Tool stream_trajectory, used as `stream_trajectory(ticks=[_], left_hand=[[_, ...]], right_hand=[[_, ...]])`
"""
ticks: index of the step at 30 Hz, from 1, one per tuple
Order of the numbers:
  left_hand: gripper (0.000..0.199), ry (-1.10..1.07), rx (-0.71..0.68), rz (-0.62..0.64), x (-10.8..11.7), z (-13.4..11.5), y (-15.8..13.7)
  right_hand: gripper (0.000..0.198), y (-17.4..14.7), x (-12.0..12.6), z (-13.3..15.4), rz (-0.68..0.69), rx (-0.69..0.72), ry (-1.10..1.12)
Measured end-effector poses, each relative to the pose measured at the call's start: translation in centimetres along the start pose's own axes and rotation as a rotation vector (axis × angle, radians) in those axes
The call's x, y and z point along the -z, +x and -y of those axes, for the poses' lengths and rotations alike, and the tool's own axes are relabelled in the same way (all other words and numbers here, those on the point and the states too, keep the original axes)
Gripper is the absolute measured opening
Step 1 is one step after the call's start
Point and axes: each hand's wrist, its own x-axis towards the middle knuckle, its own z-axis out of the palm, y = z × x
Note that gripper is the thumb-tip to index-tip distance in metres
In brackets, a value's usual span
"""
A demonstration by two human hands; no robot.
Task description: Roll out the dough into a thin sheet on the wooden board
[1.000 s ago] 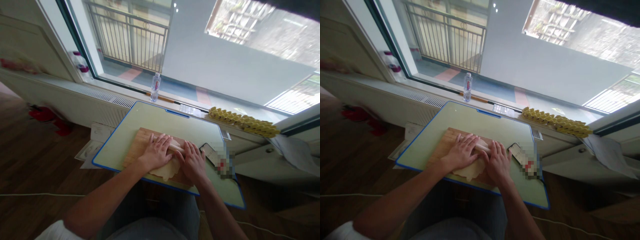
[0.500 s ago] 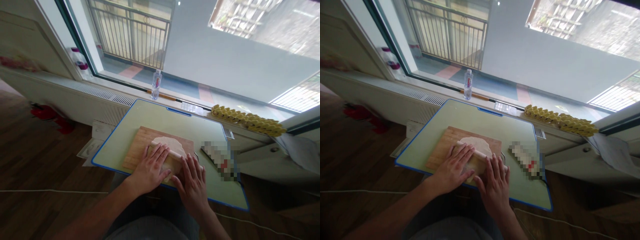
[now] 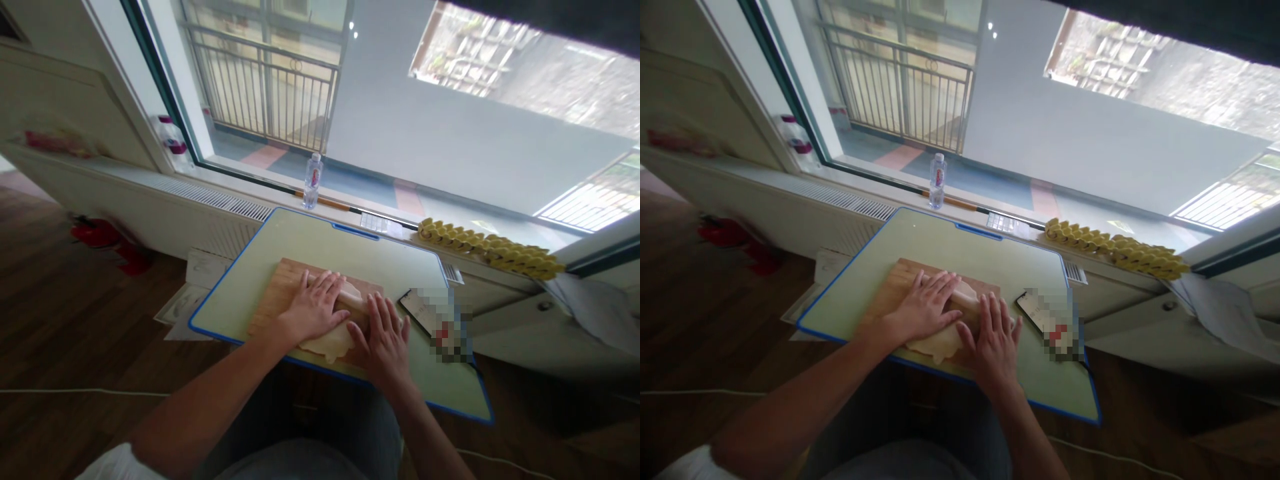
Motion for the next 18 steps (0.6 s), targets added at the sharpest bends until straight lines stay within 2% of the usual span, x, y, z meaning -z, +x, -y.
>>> stream_trajectory(ticks=[4, 8, 11, 15, 18], left_hand=[[0.076, 0.016, -0.023, -0.080, -0.4, -0.5, -3.9], [0.078, 0.028, -0.035, -0.105, -0.5, -0.6, -5.4], [0.076, 0.025, -0.015, -0.070, -0.3, -0.5, -3.7], [0.074, 0.018, 0.033, 0.007, 0.0, 0.0, -0.1], [0.073, 0.020, 0.052, 0.024, -0.1, 0.3, 1.5]], right_hand=[[0.076, -4.0, 0.4, 0.4, -0.008, 0.088, 0.026], [0.077, -4.8, 0.7, 0.3, 0.037, 0.106, 0.022], [0.076, -2.7, 0.6, 0.0, 0.070, 0.068, 0.026], [0.075, 1.3, 0.5, -0.1, 0.104, -0.004, 0.025], [0.074, 2.8, 0.4, -0.1, 0.107, -0.028, 0.027]])
